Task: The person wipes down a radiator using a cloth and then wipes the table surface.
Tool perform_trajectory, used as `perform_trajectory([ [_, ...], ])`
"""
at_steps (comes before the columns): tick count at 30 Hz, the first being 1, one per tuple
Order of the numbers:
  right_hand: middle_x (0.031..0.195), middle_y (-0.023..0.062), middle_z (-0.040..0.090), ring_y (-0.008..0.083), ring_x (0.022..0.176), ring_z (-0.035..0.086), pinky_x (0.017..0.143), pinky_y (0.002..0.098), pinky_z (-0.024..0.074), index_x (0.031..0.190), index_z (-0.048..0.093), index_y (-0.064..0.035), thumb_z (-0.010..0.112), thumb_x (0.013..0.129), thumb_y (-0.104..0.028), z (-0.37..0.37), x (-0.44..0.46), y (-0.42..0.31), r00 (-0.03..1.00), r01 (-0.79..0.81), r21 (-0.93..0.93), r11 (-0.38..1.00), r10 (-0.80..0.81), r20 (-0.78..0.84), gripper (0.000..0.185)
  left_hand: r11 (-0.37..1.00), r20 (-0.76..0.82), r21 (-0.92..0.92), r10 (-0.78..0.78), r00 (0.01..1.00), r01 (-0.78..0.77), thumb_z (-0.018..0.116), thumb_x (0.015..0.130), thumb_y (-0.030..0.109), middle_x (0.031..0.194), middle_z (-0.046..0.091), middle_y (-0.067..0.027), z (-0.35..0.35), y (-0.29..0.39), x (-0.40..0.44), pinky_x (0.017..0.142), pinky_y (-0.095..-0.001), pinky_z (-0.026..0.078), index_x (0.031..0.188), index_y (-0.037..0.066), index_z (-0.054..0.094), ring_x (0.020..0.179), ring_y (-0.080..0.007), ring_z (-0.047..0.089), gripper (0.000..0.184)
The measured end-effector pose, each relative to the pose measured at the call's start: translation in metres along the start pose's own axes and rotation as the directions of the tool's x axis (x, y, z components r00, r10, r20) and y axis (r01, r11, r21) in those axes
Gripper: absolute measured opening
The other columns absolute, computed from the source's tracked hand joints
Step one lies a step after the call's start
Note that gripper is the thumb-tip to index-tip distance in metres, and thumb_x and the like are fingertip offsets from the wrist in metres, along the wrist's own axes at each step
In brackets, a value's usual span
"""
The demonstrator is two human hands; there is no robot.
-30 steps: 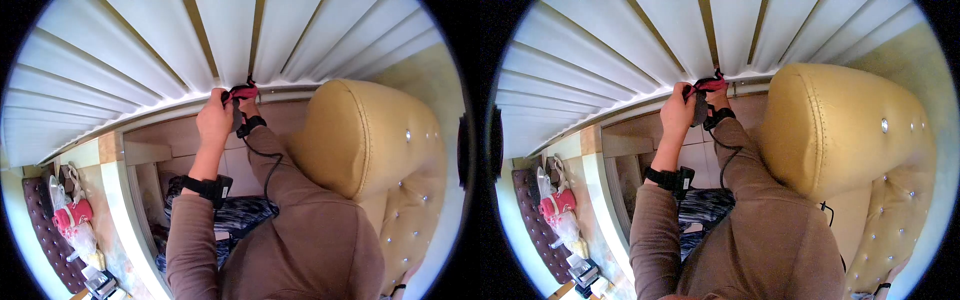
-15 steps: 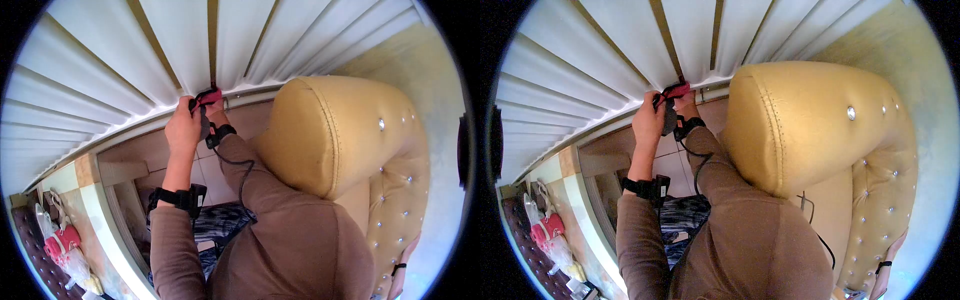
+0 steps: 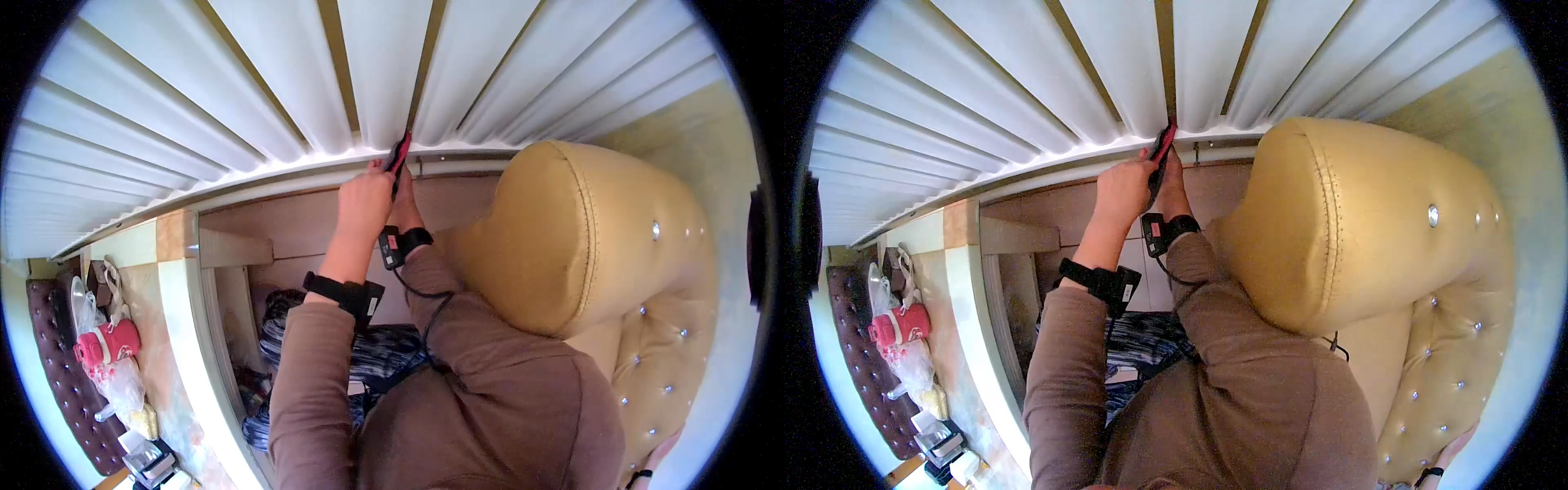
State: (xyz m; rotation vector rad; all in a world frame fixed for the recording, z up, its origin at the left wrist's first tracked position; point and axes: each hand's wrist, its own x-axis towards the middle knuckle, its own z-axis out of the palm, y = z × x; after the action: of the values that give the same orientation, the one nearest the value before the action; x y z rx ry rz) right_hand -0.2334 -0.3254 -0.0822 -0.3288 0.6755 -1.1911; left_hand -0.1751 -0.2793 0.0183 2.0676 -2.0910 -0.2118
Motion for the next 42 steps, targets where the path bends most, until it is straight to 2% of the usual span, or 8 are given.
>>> perform_trajectory([
  [6,0.094,0.0046,0.056,0.0167,0.087,0.054,0.076,0.0291,0.0446,0.101,0.053,-0.0075,0.049,0.088,-0.033,-0.060,0.047,0.038,0.993,-0.029,0.159,0.987,0.010,0.117,0.029,0.978,-0.479,-0.054,0.150,0.865,-0.200,0.053,0.077,0.009,0.091,0.064,-0.0069,0.041,0.017,0.013,0.067,-0.0390,0.052,0.100,0.012,0.061,0.075,-0.0291,0.063,0.024],
  [10,0.100,0.0060,0.057,0.0184,0.091,0.055,0.081,0.0314,0.0450,0.105,0.052,-0.0060,0.049,0.089,-0.025,-0.077,0.072,0.047,0.972,-0.026,0.245,0.969,-0.034,0.235,0.025,0.992,0.023,0.123,-0.039,0.999,0.036,0.053,0.076,0.010,0.080,0.064,-0.0087,0.041,-0.004,0.003,0.067,-0.0380,0.052,0.085,0.011,0.064,0.076,-0.0266,0.064,0.014],
  [18,0.086,0.0062,0.058,0.0181,0.079,0.056,0.076,0.0321,0.0479,0.090,0.056,-0.0069,0.052,0.088,-0.027,-0.074,0.069,0.035,0.970,-0.220,0.273,0.937,0.179,0.166,0.020,0.994,-0.312,-0.023,0.096,0.945,-0.109,0.055,0.074,0.011,0.091,0.060,-0.0090,0.014,0.021,0.003,0.064,-0.0345,0.052,0.086,0.007,0.058,0.081,-0.0255,0.062,0.013],
  [27,0.082,0.0056,0.057,0.0177,0.075,0.055,0.075,0.0299,0.0479,0.089,0.055,-0.0076,0.049,0.089,-0.040,-0.040,0.011,0.005,0.976,-0.194,0.002,0.981,0.192,0.100,0.033,0.999,-0.097,0.003,0.048,0.994,-0.048,0.053,0.076,0.009,0.079,0.063,-0.0122,0.015,0.000,-0.010,0.058,-0.0364,0.052,0.074,0.006,0.063,0.069,-0.0270,0.064,0.010],
  [30,0.094,0.0071,0.059,0.0192,0.086,0.056,0.082,0.0321,0.0450,0.103,0.055,-0.0061,0.044,0.090,-0.047,-0.001,-0.042,-0.006,0.941,0.311,-0.169,0.935,-0.278,0.192,0.045,0.999,-0.183,-0.042,0.018,0.983,-0.027,0.053,0.077,0.010,0.081,0.063,-0.0123,0.011,0.001,-0.022,0.057,-0.0371,0.052,0.080,0.005,0.062,0.068,-0.0273,0.064,0.011],
  [32,0.111,0.0084,0.057,0.0202,0.099,0.053,0.088,0.0348,0.0405,0.122,0.046,-0.0045,0.039,0.089,-0.053,-0.027,-0.033,0.017,0.995,-0.094,0.348,0.933,0.071,0.076,0.059,0.997,-0.210,-0.076,-0.036,0.977,0.020,0.053,0.077,0.010,0.082,0.063,-0.0121,0.015,-0.006,-0.035,0.056,-0.0374,0.052,0.084,0.006,0.061,0.068,-0.0276,0.064,0.012],
  [40,0.124,0.0083,0.045,0.0209,0.109,0.047,0.090,0.0326,0.0379,0.133,0.029,-0.0133,0.058,0.084,-0.037,-0.012,-0.044,0.048,0.974,-0.132,-0.140,0.981,0.102,-0.204,0.061,0.965,-0.176,-0.063,-0.264,0.948,0.256,0.051,0.075,0.004,0.096,0.059,-0.0068,-0.004,-0.071,-0.093,0.071,-0.0390,0.050,0.093,0.014,0.065,0.085,-0.0285,0.059,0.025],
  [42,0.126,0.0094,0.043,0.0223,0.114,0.044,0.093,0.0337,0.0362,0.134,0.024,-0.0102,0.062,0.083,-0.030,-0.033,-0.032,0.072,0.927,0.037,-0.429,0.902,-0.191,-0.322,0.067,0.948,-0.242,-0.138,-0.312,0.919,0.285,0.052,0.074,0.006,0.096,0.058,-0.0076,-0.030,-0.069,-0.091,0.071,-0.0395,0.048,0.094,0.012,0.064,0.086,-0.0300,0.057,0.023],
])
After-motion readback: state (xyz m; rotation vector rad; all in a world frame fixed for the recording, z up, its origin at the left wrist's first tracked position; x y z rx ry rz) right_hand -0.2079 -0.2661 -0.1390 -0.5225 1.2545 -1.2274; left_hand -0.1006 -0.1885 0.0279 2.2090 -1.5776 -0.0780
